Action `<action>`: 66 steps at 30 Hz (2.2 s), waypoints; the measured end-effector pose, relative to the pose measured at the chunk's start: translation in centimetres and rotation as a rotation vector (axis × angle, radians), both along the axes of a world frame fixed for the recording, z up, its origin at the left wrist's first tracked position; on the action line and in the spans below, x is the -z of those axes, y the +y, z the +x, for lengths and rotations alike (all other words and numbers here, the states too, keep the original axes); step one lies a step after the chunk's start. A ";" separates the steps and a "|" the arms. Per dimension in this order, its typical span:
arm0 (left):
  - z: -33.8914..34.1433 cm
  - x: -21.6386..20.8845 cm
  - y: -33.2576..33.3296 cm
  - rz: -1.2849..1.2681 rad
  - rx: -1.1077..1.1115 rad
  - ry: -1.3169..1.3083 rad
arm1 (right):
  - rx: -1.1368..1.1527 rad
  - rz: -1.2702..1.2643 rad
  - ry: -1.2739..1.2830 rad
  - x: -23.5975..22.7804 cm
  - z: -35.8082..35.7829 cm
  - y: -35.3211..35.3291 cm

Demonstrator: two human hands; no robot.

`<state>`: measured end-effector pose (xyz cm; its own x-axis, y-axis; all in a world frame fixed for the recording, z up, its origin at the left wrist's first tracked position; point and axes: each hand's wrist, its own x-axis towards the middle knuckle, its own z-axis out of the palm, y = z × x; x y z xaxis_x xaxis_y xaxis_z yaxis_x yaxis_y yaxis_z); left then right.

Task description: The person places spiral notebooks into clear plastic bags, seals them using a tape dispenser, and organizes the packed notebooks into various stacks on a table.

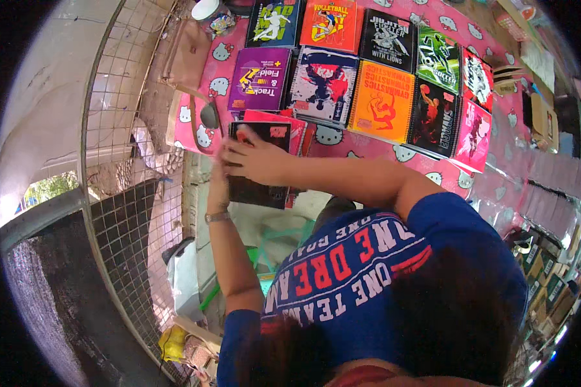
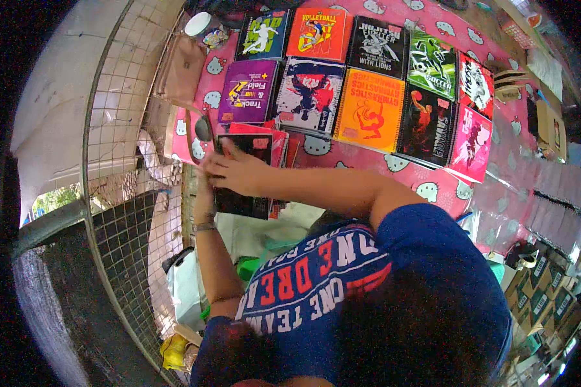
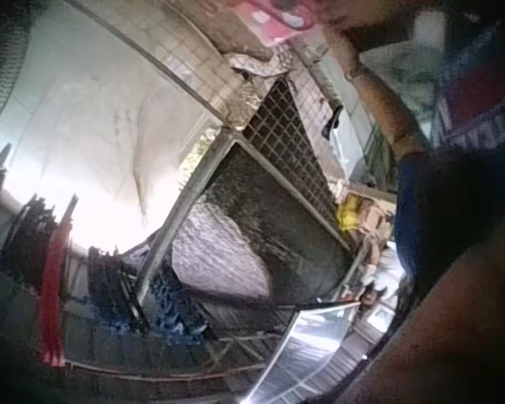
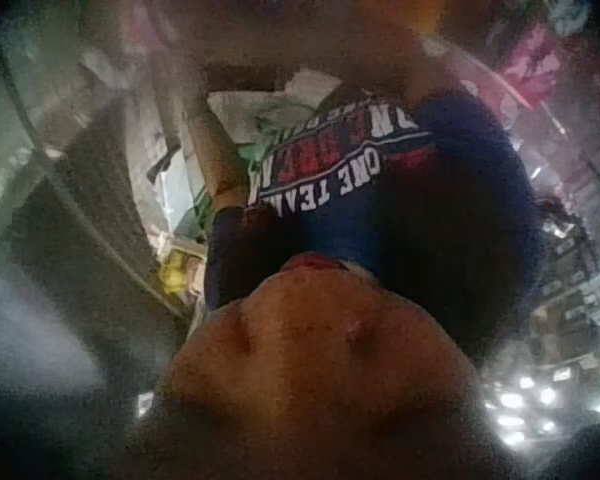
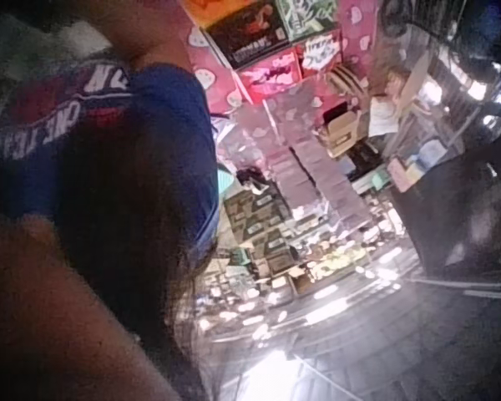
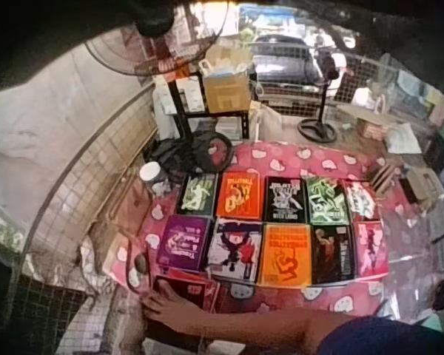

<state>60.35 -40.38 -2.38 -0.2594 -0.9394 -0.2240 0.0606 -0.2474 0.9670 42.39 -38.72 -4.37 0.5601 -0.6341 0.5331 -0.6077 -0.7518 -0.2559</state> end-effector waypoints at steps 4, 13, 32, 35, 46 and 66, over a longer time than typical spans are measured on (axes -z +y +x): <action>-1.4 1.1 0.3 -0.426 0.330 -0.804 | 0.460 0.328 -0.326 0.1 -0.6 3.3; -9.4 -0.9 -5.6 -0.853 0.125 -0.958 | 0.899 0.359 0.161 2.7 -19.8 8.0; 2.1 -1.4 -2.1 0.459 -0.405 0.207 | -0.273 0.853 -0.030 -7.3 -5.6 5.8; 0.1 1.7 1.7 0.090 0.007 -0.391 | 0.325 0.866 -0.550 -5.9 -10.1 0.1; -5.5 -0.9 -0.6 -0.557 0.464 -1.308 | 1.155 0.741 0.110 3.9 -25.1 -7.1; 2.7 0.8 -5.1 0.274 0.175 0.291 | -0.620 0.423 0.561 -16.0 -0.8 -5.4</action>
